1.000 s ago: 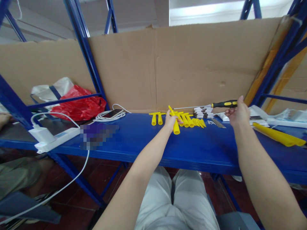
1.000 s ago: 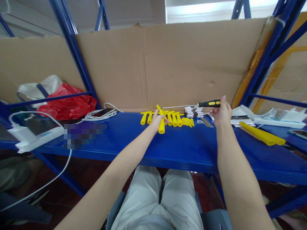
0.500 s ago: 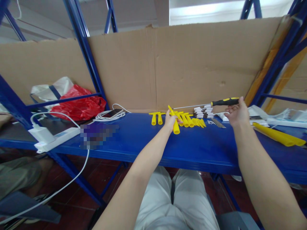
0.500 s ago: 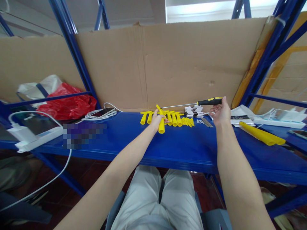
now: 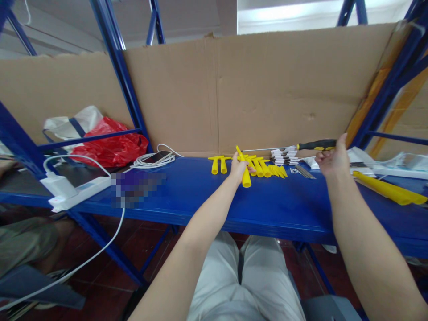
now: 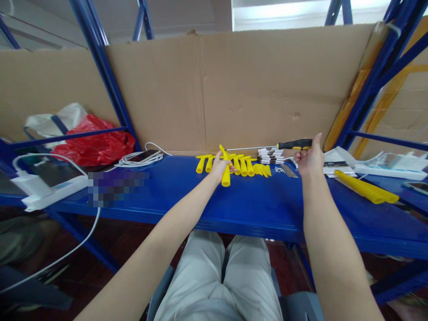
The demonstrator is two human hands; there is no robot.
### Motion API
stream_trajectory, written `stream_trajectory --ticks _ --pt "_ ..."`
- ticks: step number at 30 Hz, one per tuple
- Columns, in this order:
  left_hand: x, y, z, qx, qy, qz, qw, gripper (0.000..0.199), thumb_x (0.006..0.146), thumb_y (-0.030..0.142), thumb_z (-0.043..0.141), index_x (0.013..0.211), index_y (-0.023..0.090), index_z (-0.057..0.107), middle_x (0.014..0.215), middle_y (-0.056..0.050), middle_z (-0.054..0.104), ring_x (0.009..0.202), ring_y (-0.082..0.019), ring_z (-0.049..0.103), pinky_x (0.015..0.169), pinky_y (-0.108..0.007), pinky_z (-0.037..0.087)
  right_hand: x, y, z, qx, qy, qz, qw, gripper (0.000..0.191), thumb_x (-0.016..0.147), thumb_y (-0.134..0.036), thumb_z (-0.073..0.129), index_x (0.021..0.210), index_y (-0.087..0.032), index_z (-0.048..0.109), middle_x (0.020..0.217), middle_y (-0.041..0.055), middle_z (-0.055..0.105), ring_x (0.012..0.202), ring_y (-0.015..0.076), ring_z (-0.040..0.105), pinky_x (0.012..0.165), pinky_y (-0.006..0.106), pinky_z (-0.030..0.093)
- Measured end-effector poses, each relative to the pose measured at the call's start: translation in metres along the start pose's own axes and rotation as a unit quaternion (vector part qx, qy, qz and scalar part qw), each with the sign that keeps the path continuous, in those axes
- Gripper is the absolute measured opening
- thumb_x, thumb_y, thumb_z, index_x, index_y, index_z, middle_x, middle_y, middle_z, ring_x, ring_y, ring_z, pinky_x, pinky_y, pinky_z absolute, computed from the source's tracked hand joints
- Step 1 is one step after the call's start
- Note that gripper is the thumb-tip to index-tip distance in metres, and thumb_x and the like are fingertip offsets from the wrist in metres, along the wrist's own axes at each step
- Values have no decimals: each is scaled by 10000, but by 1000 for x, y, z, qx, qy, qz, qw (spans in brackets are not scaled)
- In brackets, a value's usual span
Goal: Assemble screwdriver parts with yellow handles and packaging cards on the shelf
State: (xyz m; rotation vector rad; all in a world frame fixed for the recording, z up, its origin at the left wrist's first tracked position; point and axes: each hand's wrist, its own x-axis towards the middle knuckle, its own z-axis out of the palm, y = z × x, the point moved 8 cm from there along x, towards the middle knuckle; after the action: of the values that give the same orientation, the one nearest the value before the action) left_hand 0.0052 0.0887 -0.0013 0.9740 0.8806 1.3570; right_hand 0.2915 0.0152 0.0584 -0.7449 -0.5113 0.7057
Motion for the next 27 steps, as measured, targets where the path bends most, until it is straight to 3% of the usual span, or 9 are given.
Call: stream_trajectory --ticks 4,10,15,19,27 --pt "-1 1 0 4 -4 -1 1000 852 743 -46 447 1465 360 248 1187 -82 544 537 -48 567 553 -226 571 -8 -1 5 25 -3 33 999 468 935 -579 304 665 -205 379 442 -66 249 394 86 338 368 159 280" --pt "-3 2 0 4 1 1 1000 848 747 -37 458 1466 362 250 1170 -78 553 532 -50 561 554 -233 578 -13 -2 8 45 -15 42 998 383 970 -371 275 671 -191 430 500 -27 388 462 106 461 403 188 341" --pt "-2 1 -1 0 9 -3 1000 836 751 -30 476 1459 358 260 1155 -72 558 548 -53 576 544 -213 570 -11 -4 4 -26 27 14 999 414 965 -427 352 621 -197 341 488 -48 361 391 85 351 363 186 287" --pt "-2 1 -1 2 13 1 1000 823 757 -10 505 1454 365 280 1120 -64 573 533 -55 575 533 -220 570 -9 -2 -4 -39 68 22 997 369 959 -331 354 616 -195 346 500 -42 385 399 90 386 351 185 298" --pt "-2 2 0 12 9 15 1000 833 742 -38 462 1458 347 283 1137 -68 569 526 -52 574 527 -218 568 -10 -6 0 2 34 -18 999 360 951 -284 415 614 -197 321 415 -85 228 337 57 219 328 168 205"
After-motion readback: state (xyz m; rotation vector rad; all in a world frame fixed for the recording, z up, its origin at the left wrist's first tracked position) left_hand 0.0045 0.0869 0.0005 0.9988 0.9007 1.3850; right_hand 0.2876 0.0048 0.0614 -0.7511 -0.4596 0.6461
